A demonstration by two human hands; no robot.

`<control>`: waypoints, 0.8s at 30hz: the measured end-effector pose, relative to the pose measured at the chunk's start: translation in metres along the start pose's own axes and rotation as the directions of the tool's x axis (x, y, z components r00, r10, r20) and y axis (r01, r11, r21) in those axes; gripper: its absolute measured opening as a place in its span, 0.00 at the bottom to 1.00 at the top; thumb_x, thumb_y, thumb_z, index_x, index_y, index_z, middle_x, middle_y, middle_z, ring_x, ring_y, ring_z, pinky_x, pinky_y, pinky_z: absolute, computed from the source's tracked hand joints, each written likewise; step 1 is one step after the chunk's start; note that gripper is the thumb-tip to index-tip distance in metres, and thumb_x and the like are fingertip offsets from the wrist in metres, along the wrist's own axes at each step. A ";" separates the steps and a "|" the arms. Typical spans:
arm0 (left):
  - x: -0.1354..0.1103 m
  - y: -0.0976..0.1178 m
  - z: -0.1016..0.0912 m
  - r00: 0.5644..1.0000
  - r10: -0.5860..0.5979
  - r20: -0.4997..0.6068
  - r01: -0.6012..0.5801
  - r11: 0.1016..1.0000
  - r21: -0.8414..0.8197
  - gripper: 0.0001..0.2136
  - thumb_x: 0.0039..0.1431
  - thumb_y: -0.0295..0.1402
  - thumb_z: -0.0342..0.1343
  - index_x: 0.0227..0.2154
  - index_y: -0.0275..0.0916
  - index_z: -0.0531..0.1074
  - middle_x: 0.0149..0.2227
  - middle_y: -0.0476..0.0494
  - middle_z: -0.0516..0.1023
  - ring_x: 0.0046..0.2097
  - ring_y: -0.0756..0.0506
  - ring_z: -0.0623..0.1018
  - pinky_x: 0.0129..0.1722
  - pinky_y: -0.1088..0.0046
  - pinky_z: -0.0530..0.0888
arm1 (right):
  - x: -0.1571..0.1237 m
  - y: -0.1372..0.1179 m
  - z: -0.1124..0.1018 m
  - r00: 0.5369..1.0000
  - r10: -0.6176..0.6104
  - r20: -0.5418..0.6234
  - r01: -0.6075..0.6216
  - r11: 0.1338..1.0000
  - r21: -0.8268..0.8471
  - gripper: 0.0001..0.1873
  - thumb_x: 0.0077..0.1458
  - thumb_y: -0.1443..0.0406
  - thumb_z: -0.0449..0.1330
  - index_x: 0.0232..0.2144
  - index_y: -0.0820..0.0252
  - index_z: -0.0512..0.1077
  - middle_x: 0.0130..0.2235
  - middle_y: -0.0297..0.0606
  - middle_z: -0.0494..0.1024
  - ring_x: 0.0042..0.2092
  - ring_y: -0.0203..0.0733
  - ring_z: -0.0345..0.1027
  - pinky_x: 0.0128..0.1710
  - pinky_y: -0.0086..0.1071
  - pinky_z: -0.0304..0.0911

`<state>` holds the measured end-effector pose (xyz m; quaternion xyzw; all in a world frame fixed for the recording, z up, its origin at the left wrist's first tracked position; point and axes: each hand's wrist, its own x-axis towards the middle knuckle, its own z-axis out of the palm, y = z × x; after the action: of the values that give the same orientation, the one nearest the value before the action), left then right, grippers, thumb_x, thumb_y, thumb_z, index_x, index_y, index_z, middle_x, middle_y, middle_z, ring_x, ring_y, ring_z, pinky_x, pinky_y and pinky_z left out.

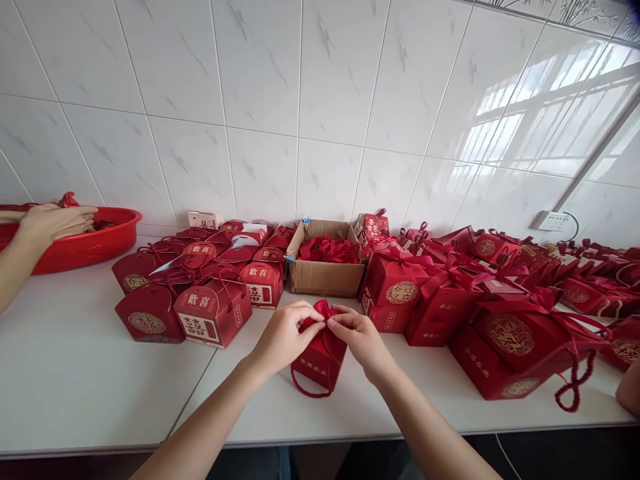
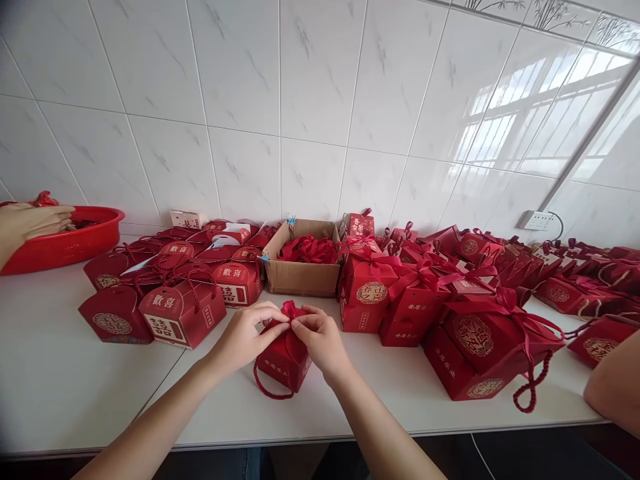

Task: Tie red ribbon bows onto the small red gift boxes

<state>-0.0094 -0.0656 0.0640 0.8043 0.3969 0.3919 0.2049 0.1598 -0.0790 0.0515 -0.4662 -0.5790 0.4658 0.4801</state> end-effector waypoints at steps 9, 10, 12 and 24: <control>0.018 0.002 -0.011 0.989 0.021 0.149 -0.033 0.997 0.074 0.07 0.56 0.32 0.54 0.31 0.41 0.77 0.34 0.45 0.79 0.35 0.45 0.77 0.36 0.72 0.71 | -0.013 -0.003 -0.025 0.993 -0.113 -0.037 0.093 0.933 -0.348 0.11 0.51 0.62 0.56 0.33 0.59 0.76 0.38 0.40 0.79 0.37 0.42 0.71 0.37 0.34 0.64; 0.019 0.002 -0.013 0.984 0.035 0.174 -0.052 0.994 0.094 0.07 0.56 0.32 0.53 0.31 0.41 0.77 0.34 0.46 0.79 0.35 0.45 0.76 0.36 0.72 0.71 | -0.014 -0.003 -0.027 0.988 -0.148 -0.035 0.119 0.898 -0.423 0.09 0.51 0.64 0.56 0.34 0.59 0.74 0.36 0.38 0.79 0.34 0.40 0.70 0.34 0.32 0.63; 0.021 0.003 -0.016 0.976 0.063 0.206 -0.092 0.986 0.136 0.07 0.57 0.32 0.53 0.31 0.41 0.76 0.34 0.45 0.79 0.36 0.45 0.76 0.37 0.71 0.70 | -0.016 -0.005 -0.031 0.981 -0.195 -0.012 0.159 0.832 -0.531 0.09 0.51 0.66 0.56 0.35 0.57 0.73 0.33 0.35 0.77 0.31 0.37 0.67 0.32 0.31 0.62; 0.022 0.005 -0.020 0.946 0.141 0.291 -0.199 0.964 0.179 0.06 0.58 0.28 0.48 0.33 0.40 0.71 0.34 0.49 0.75 0.34 0.49 0.73 0.37 0.74 0.68 | 0.009 -0.018 -0.047 0.982 -0.065 0.179 0.117 0.948 -0.295 0.21 0.53 0.56 0.59 0.45 0.61 0.65 0.37 0.37 0.72 0.31 0.33 0.64 0.31 0.29 0.62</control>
<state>-0.0143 -0.0503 0.0894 0.8992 0.3319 0.2491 0.1389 0.2037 -0.0683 0.0754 -0.4665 -0.7030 0.3858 0.3732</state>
